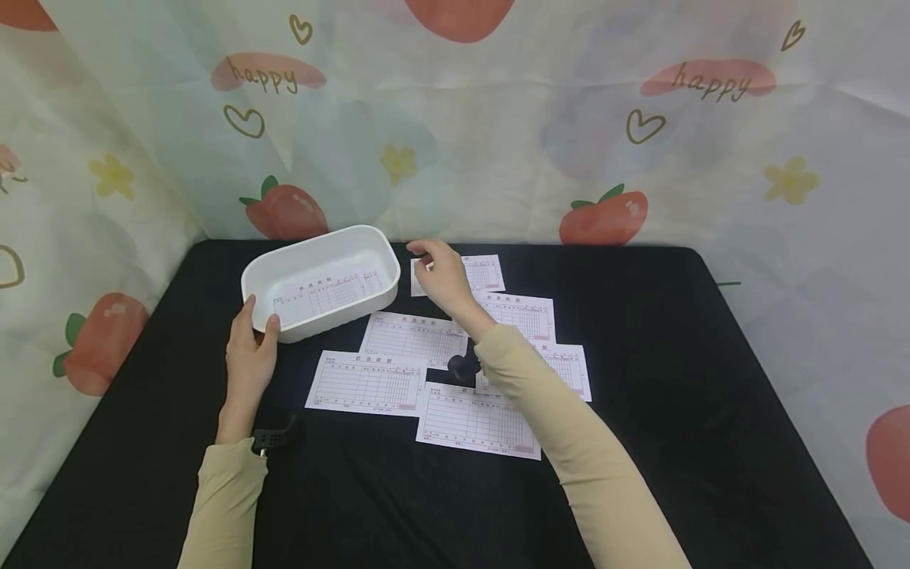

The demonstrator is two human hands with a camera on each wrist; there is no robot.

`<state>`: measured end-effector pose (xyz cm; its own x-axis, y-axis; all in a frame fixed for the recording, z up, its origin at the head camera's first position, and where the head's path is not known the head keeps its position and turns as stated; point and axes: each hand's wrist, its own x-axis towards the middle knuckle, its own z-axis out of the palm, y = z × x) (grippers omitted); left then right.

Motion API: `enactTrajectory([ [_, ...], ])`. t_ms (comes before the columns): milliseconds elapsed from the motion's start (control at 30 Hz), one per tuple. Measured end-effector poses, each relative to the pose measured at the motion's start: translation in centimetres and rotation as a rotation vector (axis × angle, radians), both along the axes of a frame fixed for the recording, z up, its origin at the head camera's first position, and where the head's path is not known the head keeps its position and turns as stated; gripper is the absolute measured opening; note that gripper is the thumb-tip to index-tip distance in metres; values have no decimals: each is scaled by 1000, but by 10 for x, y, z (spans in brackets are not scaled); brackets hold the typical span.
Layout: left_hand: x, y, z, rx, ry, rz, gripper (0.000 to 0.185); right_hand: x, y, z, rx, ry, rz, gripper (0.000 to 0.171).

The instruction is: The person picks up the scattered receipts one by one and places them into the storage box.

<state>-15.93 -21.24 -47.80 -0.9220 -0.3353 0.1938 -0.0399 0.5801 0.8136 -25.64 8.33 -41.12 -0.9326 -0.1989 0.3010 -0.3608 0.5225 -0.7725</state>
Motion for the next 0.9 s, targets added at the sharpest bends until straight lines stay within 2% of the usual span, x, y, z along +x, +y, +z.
enactTrajectory([
  [433, -1, -1, -1, -1, 2, -1, 62, -8, 38, -7, 60, -4, -52, 33],
  [900, -1, -1, -1, 1, 5, -2, 61, -19, 70, -14, 192, 6, -58, 35],
])
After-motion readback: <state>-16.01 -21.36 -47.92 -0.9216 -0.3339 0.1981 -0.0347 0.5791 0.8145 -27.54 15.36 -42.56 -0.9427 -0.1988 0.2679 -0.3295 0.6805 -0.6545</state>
